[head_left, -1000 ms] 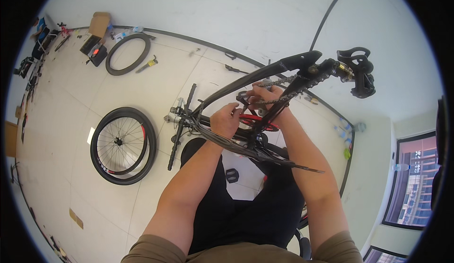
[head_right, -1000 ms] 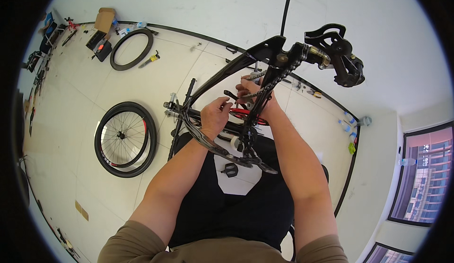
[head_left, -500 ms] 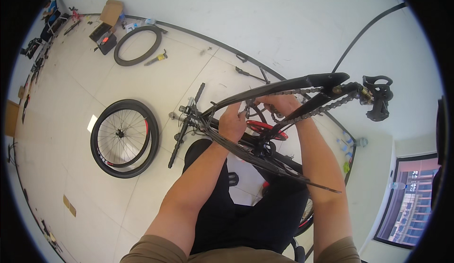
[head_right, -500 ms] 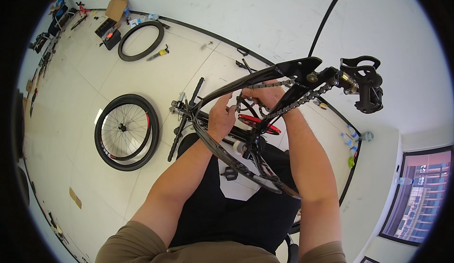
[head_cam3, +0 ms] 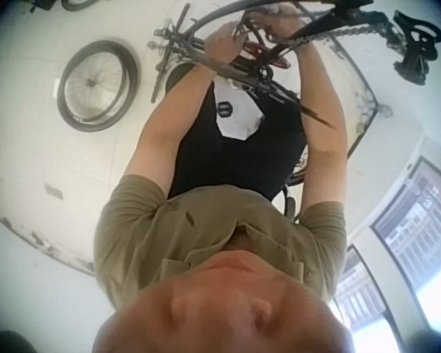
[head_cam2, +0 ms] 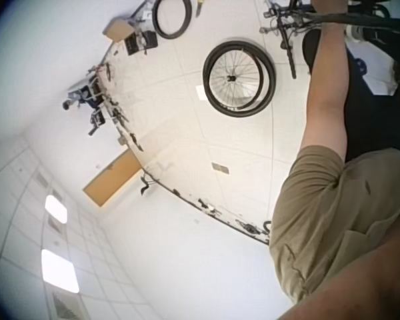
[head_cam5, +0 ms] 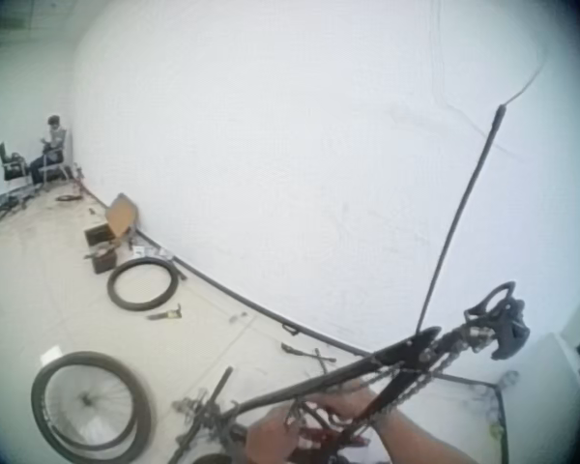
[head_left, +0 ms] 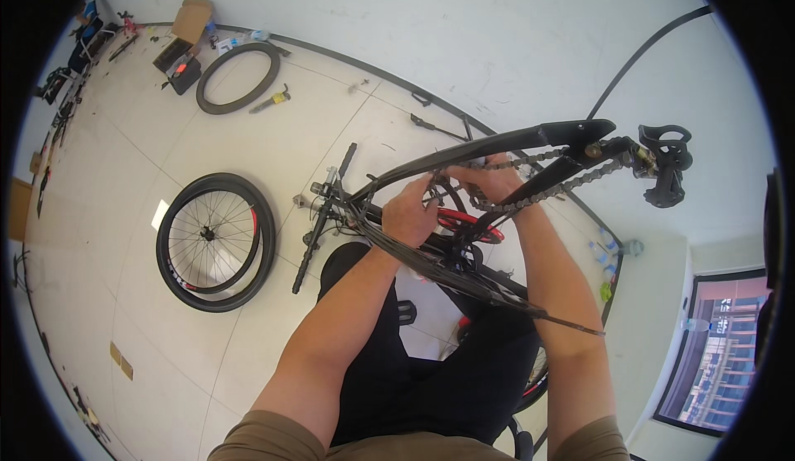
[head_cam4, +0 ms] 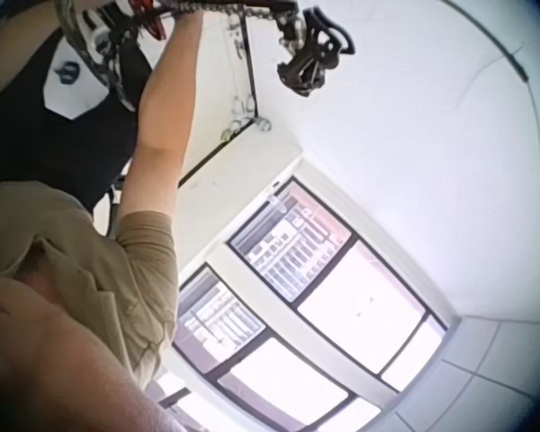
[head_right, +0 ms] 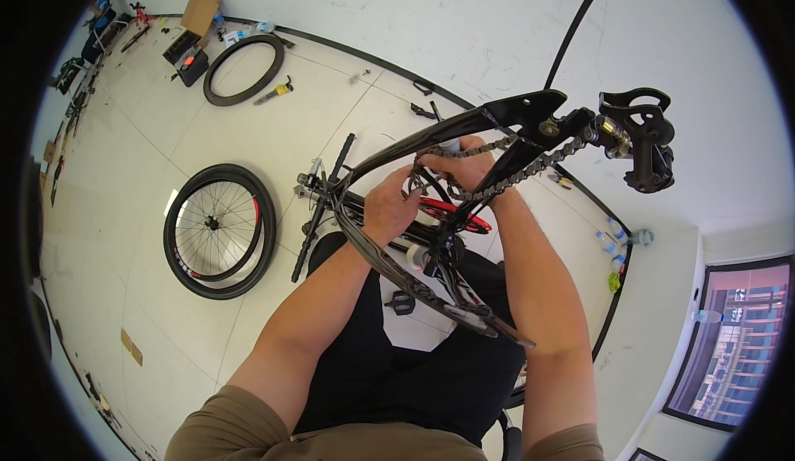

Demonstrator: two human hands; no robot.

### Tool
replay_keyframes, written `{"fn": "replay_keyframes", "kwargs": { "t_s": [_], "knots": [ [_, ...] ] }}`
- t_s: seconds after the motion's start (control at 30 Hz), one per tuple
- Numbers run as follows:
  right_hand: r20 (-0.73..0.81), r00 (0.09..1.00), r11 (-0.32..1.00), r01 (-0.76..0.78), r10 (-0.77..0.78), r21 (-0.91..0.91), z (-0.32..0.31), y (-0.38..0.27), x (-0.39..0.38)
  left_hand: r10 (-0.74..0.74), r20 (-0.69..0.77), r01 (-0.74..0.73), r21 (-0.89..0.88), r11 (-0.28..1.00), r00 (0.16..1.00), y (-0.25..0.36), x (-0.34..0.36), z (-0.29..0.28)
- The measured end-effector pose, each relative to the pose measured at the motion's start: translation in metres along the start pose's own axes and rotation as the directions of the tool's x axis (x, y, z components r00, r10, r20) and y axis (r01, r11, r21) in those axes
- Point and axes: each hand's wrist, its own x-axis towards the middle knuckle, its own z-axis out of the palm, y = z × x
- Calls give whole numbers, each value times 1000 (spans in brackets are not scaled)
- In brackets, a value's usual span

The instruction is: The person uses a screwdriver to tighten bolts on the crankset and chainring of a bicycle frame held upside down. The person rotates the crank arm to check alignment and continues adjusting the chainring bolts.

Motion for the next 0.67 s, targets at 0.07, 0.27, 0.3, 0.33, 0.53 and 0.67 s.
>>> {"fn": "replay_keyframes", "kwargs": {
  "t_s": [0.07, 0.27, 0.3, 0.33, 0.53, 0.67],
  "knots": [
    [3, 997, 985, 71, -72, 156, 2, 9, 1, -23, 10, 23, 0, 1000, 1000, -1, 0, -1],
    [-70, 994, 908, 103, -81, 407, 4, 16, -2, -52, -8, 49, -172, 984, 999, -2, 2, -2],
    [-87, 993, 877, 110, -78, 467, 4, 16, -4, -39, -23, 33, -219, 975, 999, -2, 2, -1],
    [-105, 992, 843, 118, -73, 525, 4, 17, -5, -28, -39, 17, -266, 964, 999, -3, 2, -1],
    [-195, 980, 783, 98, 31, 615, 5, 15, -2, 66, -39, -76, -385, 920, 997, -18, 6, -2],
    [-160, 987, 848, 93, -10, 521, 1, 18, 2, 91, -67, -108, -325, 940, 994, -17, 2, 4]
  ]
}}
